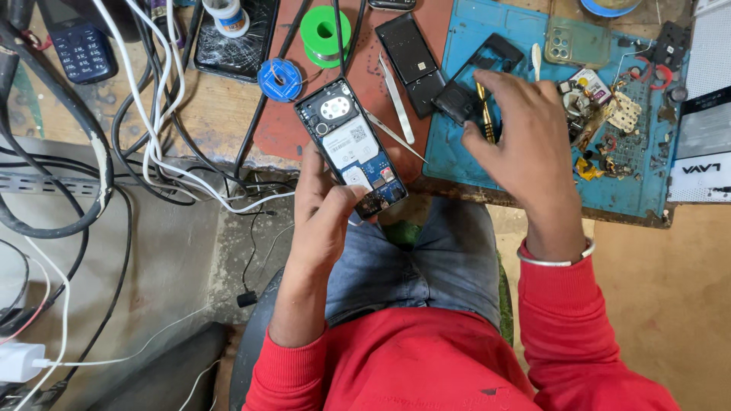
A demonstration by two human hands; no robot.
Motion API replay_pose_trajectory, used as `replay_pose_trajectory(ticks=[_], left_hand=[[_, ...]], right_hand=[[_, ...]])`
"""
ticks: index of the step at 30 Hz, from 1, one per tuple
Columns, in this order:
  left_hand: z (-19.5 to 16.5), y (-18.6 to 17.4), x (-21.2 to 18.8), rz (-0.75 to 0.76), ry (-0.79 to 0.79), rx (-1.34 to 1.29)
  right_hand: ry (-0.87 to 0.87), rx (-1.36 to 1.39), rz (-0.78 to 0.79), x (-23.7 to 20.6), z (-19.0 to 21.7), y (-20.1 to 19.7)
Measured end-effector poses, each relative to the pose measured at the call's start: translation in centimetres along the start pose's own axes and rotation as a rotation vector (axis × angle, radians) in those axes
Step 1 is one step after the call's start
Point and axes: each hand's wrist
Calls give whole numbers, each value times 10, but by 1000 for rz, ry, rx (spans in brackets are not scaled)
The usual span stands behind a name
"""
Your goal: The person solders the charging port on the circuit board of a feature phone, then powers the phone on to test it. They disassemble the phone, separate the screen and keypad assembly from the board, work on the internal components with a tool, and press the housing back together.
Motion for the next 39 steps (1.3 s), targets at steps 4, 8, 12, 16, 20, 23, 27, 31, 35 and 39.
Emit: replay_pose_trajectory(ticks=[4,8,12,16,20,23,27,31,35,39], left_hand=[[2,11,8,-43,-57,-56],[10,14,10,25,-30,-96],[17,12,10,23,-20,-107],[23,14,11,-6,-17,-184],[34,22,14,-10,48,-217],[42,26,14,13,144,-98],[45,28,8,54,120,2],[40,32,1,15,-101,-276],[27,39,-5,7,-203,-468],[19,47,-12,50,-251,-550]], right_hand=[[28,7,98,2,-12,9],[8,37,126,3,-10,9],[1,-14,93,4,-8,8],[4,46,-100,3,-4,-4],[62,136,-352,-5,17,-33],[327,666,-264,-18,38,-53],[562,946,29,-28,51,-57],[470,1199,23,-29,48,-41],[175,1234,56,-33,42,-30],[121,1269,220,-44,44,-21]])
Point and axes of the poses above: each hand's wrist, its own x-axis towards the middle knuckle, its own y-axis out of the palm, z = x × y, and after that the axes turned 13 degrees about -x, right-handed
